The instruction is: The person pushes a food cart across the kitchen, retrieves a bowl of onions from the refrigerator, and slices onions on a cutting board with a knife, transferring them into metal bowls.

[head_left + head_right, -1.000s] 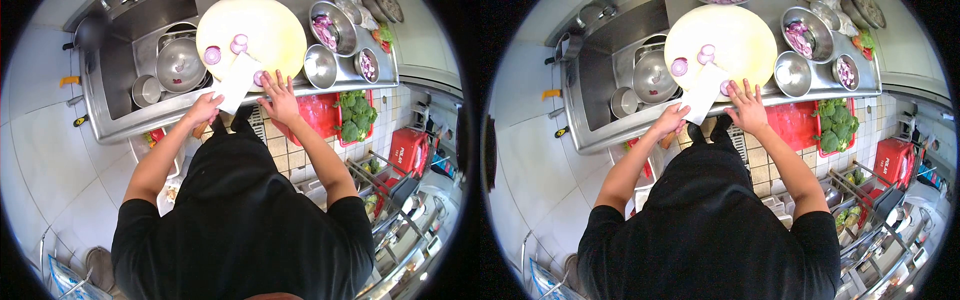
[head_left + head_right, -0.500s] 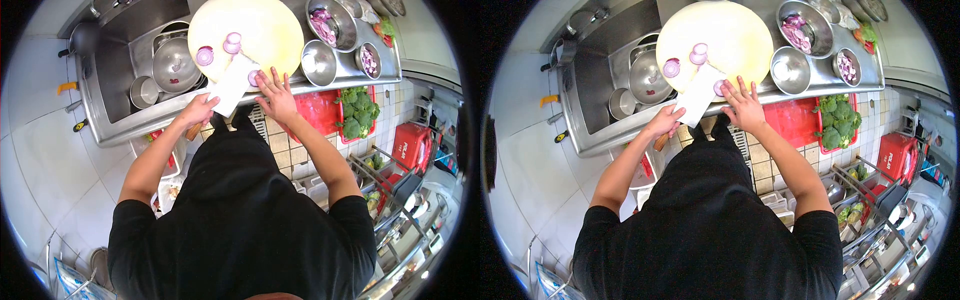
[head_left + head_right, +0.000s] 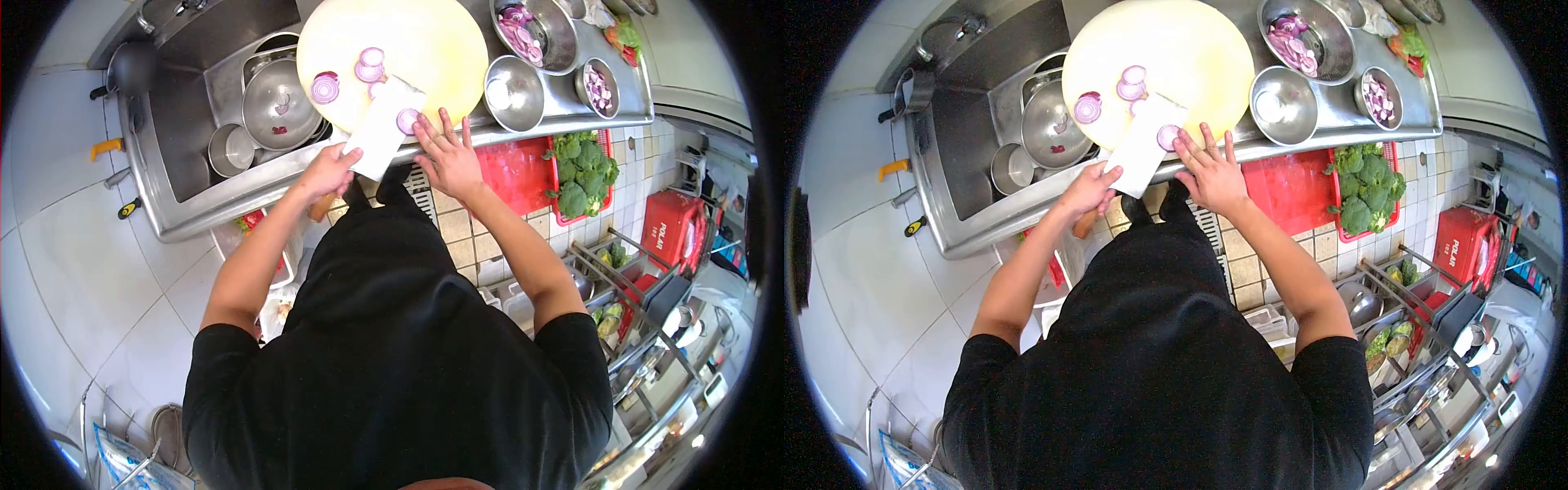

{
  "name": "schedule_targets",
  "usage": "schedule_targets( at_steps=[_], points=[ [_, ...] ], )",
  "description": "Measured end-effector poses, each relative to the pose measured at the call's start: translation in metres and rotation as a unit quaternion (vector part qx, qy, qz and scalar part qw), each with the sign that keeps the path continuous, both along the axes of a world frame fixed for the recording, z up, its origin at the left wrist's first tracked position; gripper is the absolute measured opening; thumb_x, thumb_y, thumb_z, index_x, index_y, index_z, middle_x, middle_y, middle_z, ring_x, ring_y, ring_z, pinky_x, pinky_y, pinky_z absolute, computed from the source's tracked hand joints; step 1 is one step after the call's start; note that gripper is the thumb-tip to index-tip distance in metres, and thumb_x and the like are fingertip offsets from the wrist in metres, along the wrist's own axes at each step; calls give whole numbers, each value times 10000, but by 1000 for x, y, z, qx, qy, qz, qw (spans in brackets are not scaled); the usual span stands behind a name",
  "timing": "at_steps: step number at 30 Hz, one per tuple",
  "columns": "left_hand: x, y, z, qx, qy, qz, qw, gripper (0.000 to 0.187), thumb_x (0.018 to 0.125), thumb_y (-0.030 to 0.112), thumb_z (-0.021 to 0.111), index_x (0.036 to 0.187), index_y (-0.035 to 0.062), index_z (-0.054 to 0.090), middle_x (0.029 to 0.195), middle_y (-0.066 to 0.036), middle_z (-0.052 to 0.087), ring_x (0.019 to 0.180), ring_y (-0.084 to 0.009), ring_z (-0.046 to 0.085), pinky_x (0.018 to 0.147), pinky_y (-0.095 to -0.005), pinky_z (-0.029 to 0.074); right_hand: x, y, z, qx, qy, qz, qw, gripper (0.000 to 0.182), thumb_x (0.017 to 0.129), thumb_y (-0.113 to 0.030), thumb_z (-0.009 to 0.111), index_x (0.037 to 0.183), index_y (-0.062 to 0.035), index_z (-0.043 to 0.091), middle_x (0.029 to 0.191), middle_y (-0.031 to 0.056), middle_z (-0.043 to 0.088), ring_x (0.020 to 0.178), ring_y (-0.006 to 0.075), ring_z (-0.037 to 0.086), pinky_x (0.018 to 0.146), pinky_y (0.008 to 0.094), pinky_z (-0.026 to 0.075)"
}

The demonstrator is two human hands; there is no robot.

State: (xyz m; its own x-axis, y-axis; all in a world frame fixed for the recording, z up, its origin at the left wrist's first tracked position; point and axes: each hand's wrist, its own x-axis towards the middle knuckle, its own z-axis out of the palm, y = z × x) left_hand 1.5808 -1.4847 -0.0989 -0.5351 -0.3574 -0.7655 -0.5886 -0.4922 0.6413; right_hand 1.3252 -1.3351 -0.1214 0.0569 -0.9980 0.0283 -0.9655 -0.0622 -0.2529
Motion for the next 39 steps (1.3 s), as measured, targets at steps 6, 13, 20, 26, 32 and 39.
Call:
schedule_targets(
  at_steps=[6, 13, 20, 26, 32, 39],
  points=[
    [2, -12, 1, 25, 14, -48, 998, 329, 1105, 346, 512, 1133, 33, 606, 609, 24, 477, 416, -85, 448, 380, -282, 399, 1, 1, -5, -10, -22, -4, 1000, 636, 1021, -382, 558, 1598, -166, 400, 1672, 41, 365, 1580, 404, 188, 1229, 691, 105],
    [-7, 0, 7, 15, 22, -26, 999, 337, 1104, 349, 518, 1129, 24, 606, 626, 17, 490, 425, -92, 464, 386, -280, 409, 1, 4, -3, -6, -20, 11, 1000, 607, 1036, -335, 527, 1605, -168, 394, 1675, 40, 361, 1589, 411, 147, 1233, 683, 53],
    [-20, 8, -7, -16, 21, -7, 1000, 354, 1093, 350, 541, 1159, 11, 619, 591, 10, 484, 395, -98, 465, 365, -278, 404, 4, 6, -5, 6, -51, -8, 999, 599, 1051, -336, 482, 1616, -170, 373, 1691, 30, 330, 1594, 420, 107, 1228, 690, 13],
    [-23, 13, -3, -33, 23, -8, 999, 332, 1102, 355, 529, 1137, 34, 610, 593, 17, 498, 409, -83, 445, 385, -273, 395, 3, 3, -8, -4, -171, -45, 984, 584, 1016, -227, 569, 1585, -198, 439, 1660, 52, 390, 1588, 413, 158, 1221, 702, 24],
    [-23, 8, -10, 23, 26, 8, 999, 333, 1109, 357, 510, 1172, 40, 590, 608, 26, 481, 420, -84, 445, 407, -279, 417, 9, -22, -3, -137, -241, -208, 938, 127, 854, -150, 776, 979, -153, 799, 1005, 15, 757, 1211, 296, 586, 1062, 468, 384],
    [-10, -7, 0, 20, 40, -22, 999, 349, 1104, 335, 512, 1186, 7, 602, 619, 18, 483, 415, -88, 456, 381, -277, 421, 17, -33, 3, -149, -211, -221, 940, 60, 809, -168, 800, 867, -184, 799, 929, -29, 738, 1035, 258, 588, 956, 458, 393]
  ],
)
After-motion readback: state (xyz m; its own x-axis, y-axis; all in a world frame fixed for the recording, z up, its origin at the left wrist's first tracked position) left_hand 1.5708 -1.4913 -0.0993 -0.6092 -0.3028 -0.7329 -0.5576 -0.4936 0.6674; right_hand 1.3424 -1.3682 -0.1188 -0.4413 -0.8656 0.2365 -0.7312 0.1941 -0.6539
